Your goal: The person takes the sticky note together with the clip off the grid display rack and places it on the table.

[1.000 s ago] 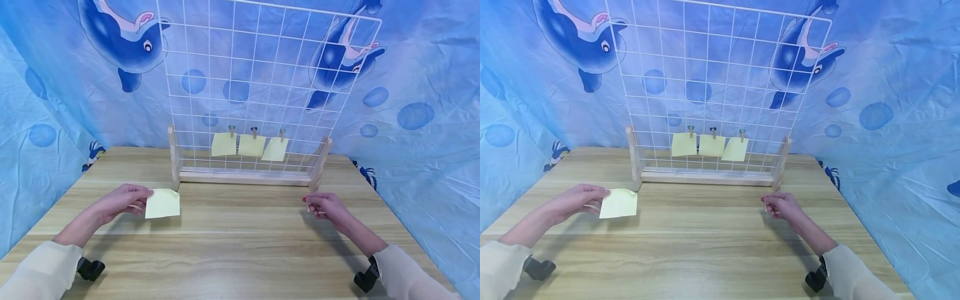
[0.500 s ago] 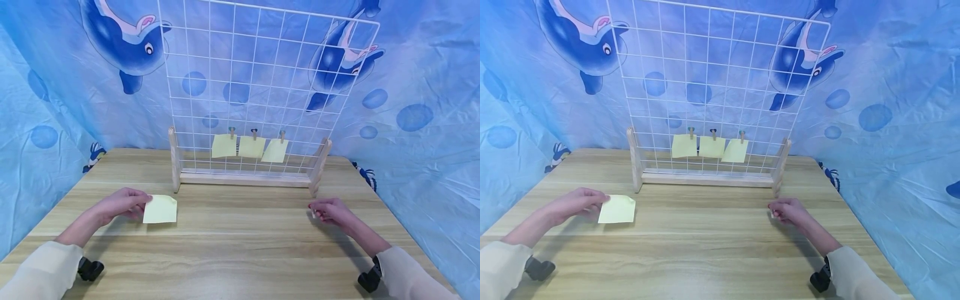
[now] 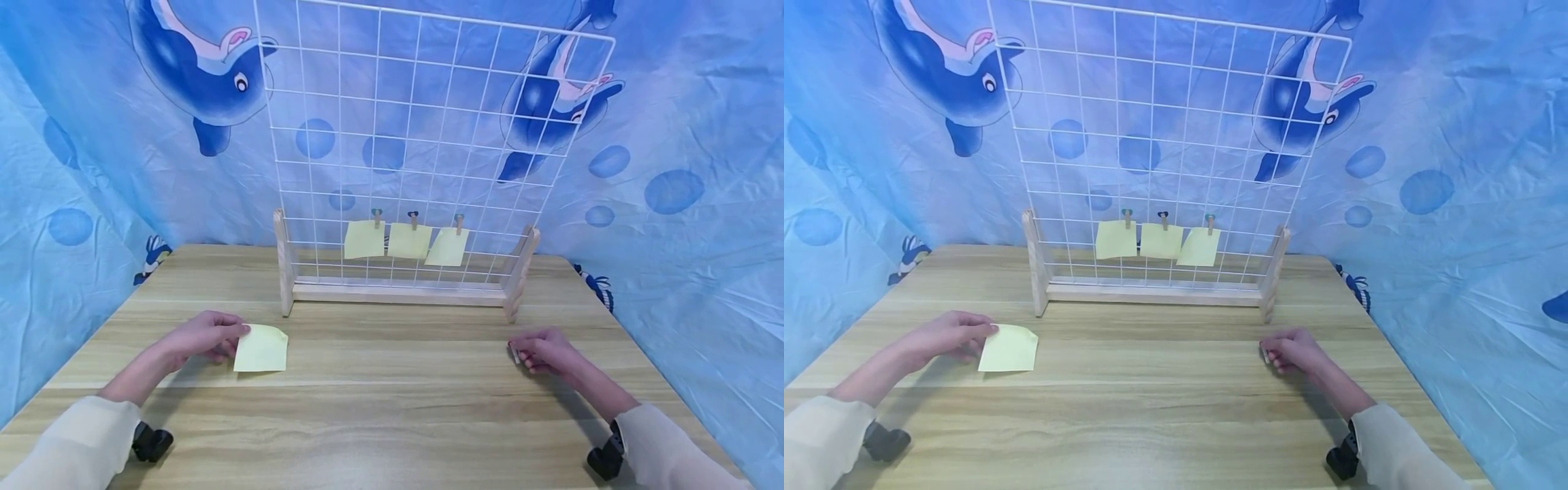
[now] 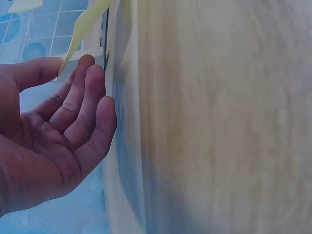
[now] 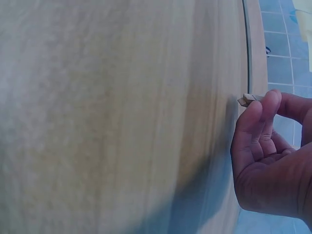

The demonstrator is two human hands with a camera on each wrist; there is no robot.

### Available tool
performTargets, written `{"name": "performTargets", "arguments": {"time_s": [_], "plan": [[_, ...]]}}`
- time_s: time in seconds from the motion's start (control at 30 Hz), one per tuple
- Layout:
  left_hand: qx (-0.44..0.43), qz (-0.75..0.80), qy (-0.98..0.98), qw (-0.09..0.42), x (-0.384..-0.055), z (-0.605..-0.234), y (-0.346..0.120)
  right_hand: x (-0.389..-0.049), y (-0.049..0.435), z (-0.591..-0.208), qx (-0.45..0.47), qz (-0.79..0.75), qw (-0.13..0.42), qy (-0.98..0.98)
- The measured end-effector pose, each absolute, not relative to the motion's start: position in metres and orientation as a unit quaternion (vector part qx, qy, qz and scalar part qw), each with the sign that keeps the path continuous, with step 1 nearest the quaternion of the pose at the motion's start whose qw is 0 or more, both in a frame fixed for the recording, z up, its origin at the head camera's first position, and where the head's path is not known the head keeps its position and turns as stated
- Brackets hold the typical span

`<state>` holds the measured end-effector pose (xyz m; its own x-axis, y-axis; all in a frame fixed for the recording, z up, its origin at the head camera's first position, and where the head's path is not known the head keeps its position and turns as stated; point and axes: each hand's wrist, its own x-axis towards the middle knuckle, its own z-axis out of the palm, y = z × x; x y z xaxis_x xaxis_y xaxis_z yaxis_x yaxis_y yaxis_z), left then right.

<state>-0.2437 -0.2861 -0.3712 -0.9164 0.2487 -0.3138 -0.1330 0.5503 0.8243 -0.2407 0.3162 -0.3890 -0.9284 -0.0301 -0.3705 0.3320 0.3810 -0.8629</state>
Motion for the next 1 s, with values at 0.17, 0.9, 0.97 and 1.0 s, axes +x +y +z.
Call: {"name": "performTargets", "arguments": {"time_s": [0.17, 0.9, 0.97, 1.0], "plan": [[0.035, 0.472, 0.859, 0.193, -0.2437, -0.3722, -0.2829, -0.2388, 0.3158, -0.3936, 0.109, -0.539, 0.162, 0.819], [0.037, 0.446, 0.884, 0.134, -0.2421, -0.3739, -0.2768, -0.2396, 0.3150, -0.3989, 0.114, -0.542, 0.145, 0.820], [0.045, 0.439, 0.888, 0.127, -0.2421, -0.3740, -0.2769, -0.2394, 0.3149, -0.3987, 0.110, -0.543, 0.145, 0.819], [0.047, 0.436, 0.890, 0.124, -0.2421, -0.3740, -0.2770, -0.2394, 0.3150, -0.3988, 0.110, -0.544, 0.145, 0.819]]}}
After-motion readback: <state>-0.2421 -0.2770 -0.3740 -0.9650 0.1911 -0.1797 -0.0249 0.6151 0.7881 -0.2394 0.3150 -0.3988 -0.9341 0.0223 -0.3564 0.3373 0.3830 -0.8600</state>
